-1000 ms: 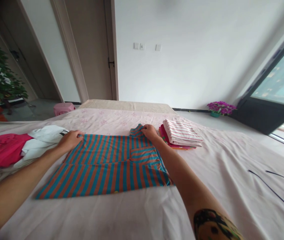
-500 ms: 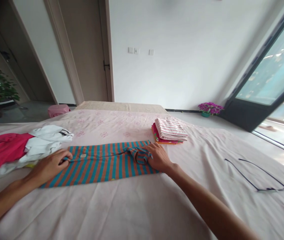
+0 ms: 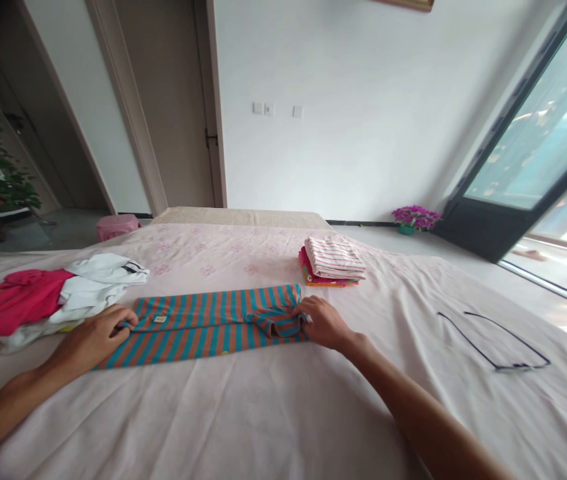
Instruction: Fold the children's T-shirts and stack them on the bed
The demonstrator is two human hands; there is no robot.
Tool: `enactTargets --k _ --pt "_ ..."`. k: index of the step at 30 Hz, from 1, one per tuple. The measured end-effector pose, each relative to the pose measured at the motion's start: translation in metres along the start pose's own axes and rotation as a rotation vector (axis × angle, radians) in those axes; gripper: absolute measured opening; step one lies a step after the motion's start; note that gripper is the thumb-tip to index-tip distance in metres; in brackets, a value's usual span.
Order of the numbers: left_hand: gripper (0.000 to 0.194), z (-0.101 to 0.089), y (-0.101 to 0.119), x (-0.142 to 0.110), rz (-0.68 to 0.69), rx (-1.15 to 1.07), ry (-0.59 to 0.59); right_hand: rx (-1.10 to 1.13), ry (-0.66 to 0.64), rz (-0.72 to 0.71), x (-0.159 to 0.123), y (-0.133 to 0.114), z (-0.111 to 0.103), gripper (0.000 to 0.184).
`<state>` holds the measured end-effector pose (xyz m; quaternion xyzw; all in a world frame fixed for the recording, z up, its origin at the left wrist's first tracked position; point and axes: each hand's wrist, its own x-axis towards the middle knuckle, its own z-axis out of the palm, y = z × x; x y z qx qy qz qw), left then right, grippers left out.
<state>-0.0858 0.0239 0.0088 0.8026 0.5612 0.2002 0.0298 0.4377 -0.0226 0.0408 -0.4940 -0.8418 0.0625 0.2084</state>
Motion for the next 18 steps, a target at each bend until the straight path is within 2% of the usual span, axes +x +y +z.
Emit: enactTargets --k 2,4,6,9,11,14,18 --pt "0.020 0.002 0.001 -0.003 0.006 0.022 0.013 -0.082 -0.010 -0.066 -0.002 -0.016 -0.002 0.057" --pt "0.020 0.003 0.002 -0.003 -0.002 0.024 0.016 -0.134 -0.025 -0.128 -0.001 -0.032 -0.002 0.060" --pt "0.021 0.001 0.003 -0.001 -0.027 0.010 0.008 -0.165 -0.044 -0.160 0.003 -0.042 0.000 0.051" --pt "0.022 -0.004 0.004 0.002 -0.092 -0.016 0.003 -0.167 -0.025 -0.163 0.009 -0.045 0.008 0.024" --pt "0.022 -0.009 0.007 0.001 -0.108 0.014 0.048 -0.121 0.030 -0.164 0.011 -0.043 0.012 0.022" --pt "0.019 -0.015 0.013 -0.005 -0.015 0.124 0.118 -0.062 0.044 -0.184 0.008 -0.039 0.012 0.023" --pt "0.014 -0.015 0.019 -0.014 0.150 0.206 0.064 -0.066 -0.068 -0.208 0.000 -0.036 0.005 0.027"
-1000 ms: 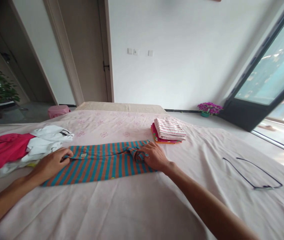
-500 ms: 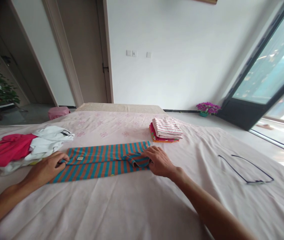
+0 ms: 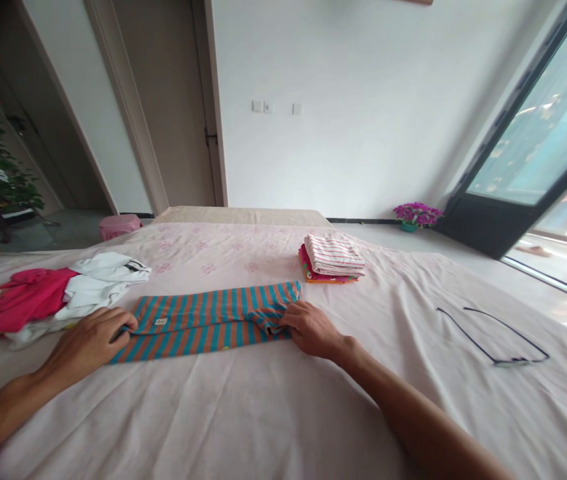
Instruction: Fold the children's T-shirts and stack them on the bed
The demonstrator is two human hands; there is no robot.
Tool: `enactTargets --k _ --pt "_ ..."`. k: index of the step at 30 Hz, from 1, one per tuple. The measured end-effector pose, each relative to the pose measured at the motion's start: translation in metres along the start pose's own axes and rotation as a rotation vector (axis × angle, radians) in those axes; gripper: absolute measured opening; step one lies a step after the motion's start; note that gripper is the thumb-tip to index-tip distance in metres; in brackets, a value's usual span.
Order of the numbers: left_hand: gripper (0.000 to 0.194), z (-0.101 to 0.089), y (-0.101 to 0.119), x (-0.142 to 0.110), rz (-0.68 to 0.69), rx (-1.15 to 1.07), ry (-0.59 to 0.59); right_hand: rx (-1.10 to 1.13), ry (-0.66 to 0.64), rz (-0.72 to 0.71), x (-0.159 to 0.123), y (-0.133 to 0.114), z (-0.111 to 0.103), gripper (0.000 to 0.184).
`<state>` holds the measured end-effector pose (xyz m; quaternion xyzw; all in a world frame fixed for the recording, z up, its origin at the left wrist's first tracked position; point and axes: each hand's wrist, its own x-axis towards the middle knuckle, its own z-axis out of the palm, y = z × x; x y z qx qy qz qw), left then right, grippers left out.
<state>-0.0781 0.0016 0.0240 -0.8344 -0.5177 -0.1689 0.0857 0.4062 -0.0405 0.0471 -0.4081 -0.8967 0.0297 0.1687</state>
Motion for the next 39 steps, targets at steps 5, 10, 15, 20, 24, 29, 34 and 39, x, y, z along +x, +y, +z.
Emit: enactTargets --k 5,10,15,20,24,29,34,39 --pt "0.014 0.004 0.001 0.000 0.033 0.008 0.007 0.191 0.058 0.195 -0.002 0.012 -0.010 0.029" --pt "0.014 -0.001 0.004 0.000 0.063 -0.049 0.093 0.065 0.185 0.648 0.011 0.033 -0.005 0.036" --pt "0.014 -0.005 0.011 -0.006 0.075 -0.021 0.037 -0.021 0.114 0.699 0.032 0.047 0.007 0.043" --pt "0.019 -0.006 0.011 0.000 -0.018 -0.039 -0.163 0.072 0.116 0.710 0.053 0.061 0.014 0.042" --pt "0.028 -0.014 0.027 0.019 -0.040 -0.102 -0.201 0.062 0.258 0.731 0.061 0.069 0.014 0.039" --pt "0.030 -0.008 0.072 0.051 0.058 -0.355 -0.122 0.013 0.139 0.823 0.058 0.066 0.012 0.039" --pt "0.029 0.015 0.102 0.081 0.159 -0.446 -0.060 0.057 0.099 0.834 0.062 0.062 0.016 0.042" --pt "0.042 0.046 0.114 0.090 0.279 -0.364 -0.162 0.083 0.263 0.799 0.075 0.071 0.021 0.040"
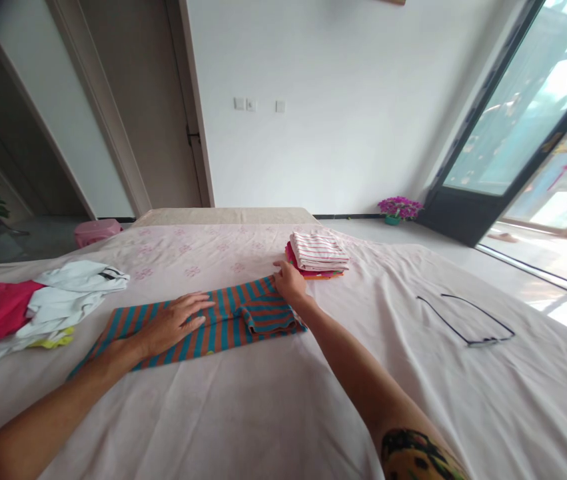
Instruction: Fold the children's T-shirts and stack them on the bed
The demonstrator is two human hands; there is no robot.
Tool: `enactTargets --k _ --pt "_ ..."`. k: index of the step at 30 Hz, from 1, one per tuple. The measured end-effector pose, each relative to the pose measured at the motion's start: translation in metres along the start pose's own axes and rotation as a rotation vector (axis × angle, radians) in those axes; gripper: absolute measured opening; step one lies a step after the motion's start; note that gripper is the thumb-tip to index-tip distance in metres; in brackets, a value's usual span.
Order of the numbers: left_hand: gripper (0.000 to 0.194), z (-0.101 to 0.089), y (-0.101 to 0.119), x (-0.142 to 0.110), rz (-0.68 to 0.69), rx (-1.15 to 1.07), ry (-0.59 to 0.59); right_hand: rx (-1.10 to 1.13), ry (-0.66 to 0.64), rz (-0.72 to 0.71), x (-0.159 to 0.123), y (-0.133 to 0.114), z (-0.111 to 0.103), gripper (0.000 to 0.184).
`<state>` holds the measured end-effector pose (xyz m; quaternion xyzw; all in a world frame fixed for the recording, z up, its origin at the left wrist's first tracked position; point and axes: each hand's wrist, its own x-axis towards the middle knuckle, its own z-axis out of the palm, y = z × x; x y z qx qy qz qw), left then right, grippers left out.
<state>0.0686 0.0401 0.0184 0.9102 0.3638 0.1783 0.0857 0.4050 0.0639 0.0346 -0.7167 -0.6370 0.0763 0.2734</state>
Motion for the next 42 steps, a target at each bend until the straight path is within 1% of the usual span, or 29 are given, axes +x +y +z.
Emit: enactTargets --k 2,4,6,8,10,11,13,15,17,19,21,24,27,29,30,32,33,34,36,38,40,42 --pt "0.048 0.012 -0.003 -0.002 0.002 0.064 -0.041 -0.016 -0.025 0.002 0.002 0.001 0.002 0.038" --pt "0.051 0.020 -0.007 -0.004 -0.003 0.105 -0.054 -0.041 -0.046 -0.004 -0.001 0.002 0.001 0.037" --pt "0.052 0.023 -0.007 -0.005 -0.022 0.111 -0.059 -0.082 -0.011 -0.031 -0.008 0.002 -0.002 0.038" --pt "0.050 0.021 -0.002 -0.001 -0.048 0.086 -0.030 -0.149 0.029 -0.087 -0.018 0.000 -0.007 0.039" --pt "0.048 0.017 0.009 0.007 -0.030 0.033 0.035 -0.219 0.026 -0.127 -0.027 -0.004 -0.013 0.041" --pt "0.048 0.016 0.017 0.013 0.006 0.000 0.065 -0.247 0.007 -0.124 -0.031 -0.006 -0.015 0.042" --pt "0.054 0.017 0.034 0.026 0.101 -0.054 0.096 -0.284 -0.050 -0.070 -0.037 -0.011 -0.018 0.047" --pt "0.058 0.022 0.050 0.037 0.186 -0.083 0.089 -0.297 -0.121 -0.024 -0.041 -0.013 -0.017 0.046" --pt "0.048 0.030 0.062 0.043 0.243 -0.102 0.063 -0.294 -0.168 -0.044 -0.043 -0.012 -0.013 0.041" --pt "0.034 0.037 0.067 0.044 0.265 -0.126 0.047 -0.282 -0.165 -0.092 -0.043 -0.008 -0.010 0.038" --pt "0.030 0.042 0.066 0.042 0.252 -0.151 0.047 -0.276 -0.141 -0.122 -0.042 -0.002 -0.009 0.039" --pt "0.036 0.042 0.061 0.037 0.219 -0.185 0.040 -0.299 -0.146 -0.133 -0.040 0.003 -0.015 0.039" --pt "0.043 0.039 0.058 0.034 0.203 -0.201 0.022 -0.337 -0.076 -0.174 -0.045 0.000 -0.021 0.039" --pt "0.044 0.037 0.059 0.034 0.203 -0.191 0.008 -0.340 -0.042 -0.287 -0.052 -0.003 -0.019 0.045" --pt "0.044 0.037 0.060 0.033 0.203 -0.185 -0.002 -0.340 -0.055 -0.372 -0.056 -0.003 -0.017 0.050" --pt "0.044 0.036 0.060 0.032 0.198 -0.183 -0.029 -0.351 -0.117 -0.540 -0.065 0.001 -0.009 0.056" --pt "0.044 0.035 0.060 0.030 0.199 -0.187 -0.045 -0.363 -0.154 -0.598 -0.069 0.004 -0.005 0.058" --pt "0.045 0.034 0.059 0.028 0.202 -0.196 -0.057 -0.376 -0.182 -0.625 -0.072 0.008 -0.002 0.058" --pt "0.048 0.030 0.056 0.020 0.199 -0.219 -0.054 -0.397 -0.215 -0.624 -0.075 0.014 0.001 0.058" --pt "0.050 0.024 0.050 0.008 0.161 -0.226 -0.005 -0.403 -0.218 -0.606 -0.075 0.015 -0.003 0.056" --pt "0.049 0.014 0.041 -0.008 0.094 -0.191 0.058 -0.389 -0.201 -0.593 -0.073 0.010 -0.011 0.054" --pt "0.050 0.003 0.030 -0.028 0.038 -0.114 0.102 -0.358 -0.191 -0.598 -0.072 -0.002 -0.019 0.051"
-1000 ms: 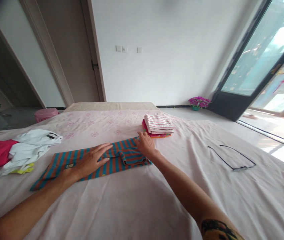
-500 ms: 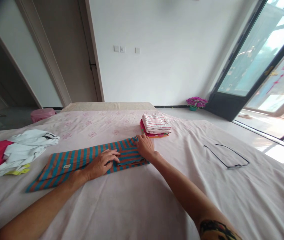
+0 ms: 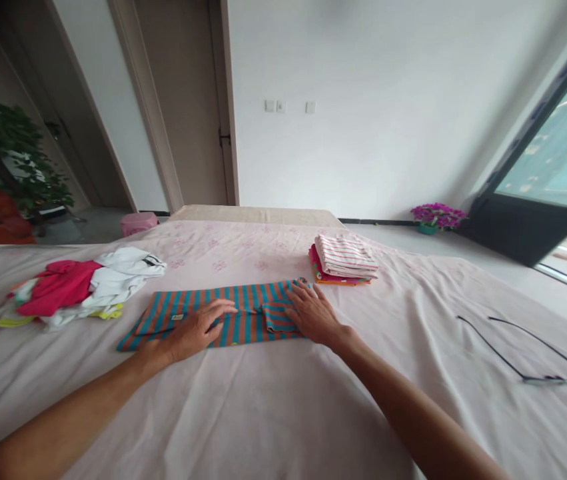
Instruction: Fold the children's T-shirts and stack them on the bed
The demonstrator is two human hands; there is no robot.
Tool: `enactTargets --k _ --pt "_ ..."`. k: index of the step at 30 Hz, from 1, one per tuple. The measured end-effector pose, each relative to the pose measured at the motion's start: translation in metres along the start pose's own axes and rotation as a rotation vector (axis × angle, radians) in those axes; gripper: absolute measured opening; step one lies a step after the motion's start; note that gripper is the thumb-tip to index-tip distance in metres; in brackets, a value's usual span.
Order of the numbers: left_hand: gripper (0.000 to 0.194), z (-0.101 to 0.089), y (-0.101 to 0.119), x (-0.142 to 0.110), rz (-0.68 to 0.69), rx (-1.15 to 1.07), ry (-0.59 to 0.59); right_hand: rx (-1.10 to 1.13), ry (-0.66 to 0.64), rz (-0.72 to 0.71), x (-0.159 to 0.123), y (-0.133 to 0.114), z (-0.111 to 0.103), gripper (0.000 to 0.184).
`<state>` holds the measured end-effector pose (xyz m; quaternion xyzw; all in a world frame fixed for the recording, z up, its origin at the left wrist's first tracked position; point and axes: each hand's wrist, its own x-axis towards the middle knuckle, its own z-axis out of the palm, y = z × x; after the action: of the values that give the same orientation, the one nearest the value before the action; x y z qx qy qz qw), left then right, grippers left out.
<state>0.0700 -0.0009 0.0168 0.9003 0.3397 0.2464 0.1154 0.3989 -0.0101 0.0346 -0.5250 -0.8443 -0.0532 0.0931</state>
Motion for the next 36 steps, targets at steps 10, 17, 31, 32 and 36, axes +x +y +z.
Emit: enactTargets --k 10,17,31,32,36 --pt "0.041 -0.053 -0.055 -0.075 -0.217 0.190 0.025 0.163 -0.138 -0.268 0.017 -0.053 0.011 0.061" --pt "0.020 -0.073 -0.042 -0.063 -0.384 0.153 -0.081 0.375 -0.118 -0.232 0.022 -0.049 -0.006 0.050" --pt "0.029 -0.055 -0.044 -0.049 -0.321 0.375 -0.018 0.121 0.010 -0.171 0.066 -0.071 0.007 0.015" --pt "0.027 -0.057 -0.045 -0.052 -0.321 0.358 -0.012 0.145 0.025 -0.198 0.065 -0.068 0.008 0.014" --pt "0.022 -0.066 -0.042 -0.058 -0.355 0.327 -0.045 0.270 0.057 -0.342 0.057 -0.062 0.010 0.015"
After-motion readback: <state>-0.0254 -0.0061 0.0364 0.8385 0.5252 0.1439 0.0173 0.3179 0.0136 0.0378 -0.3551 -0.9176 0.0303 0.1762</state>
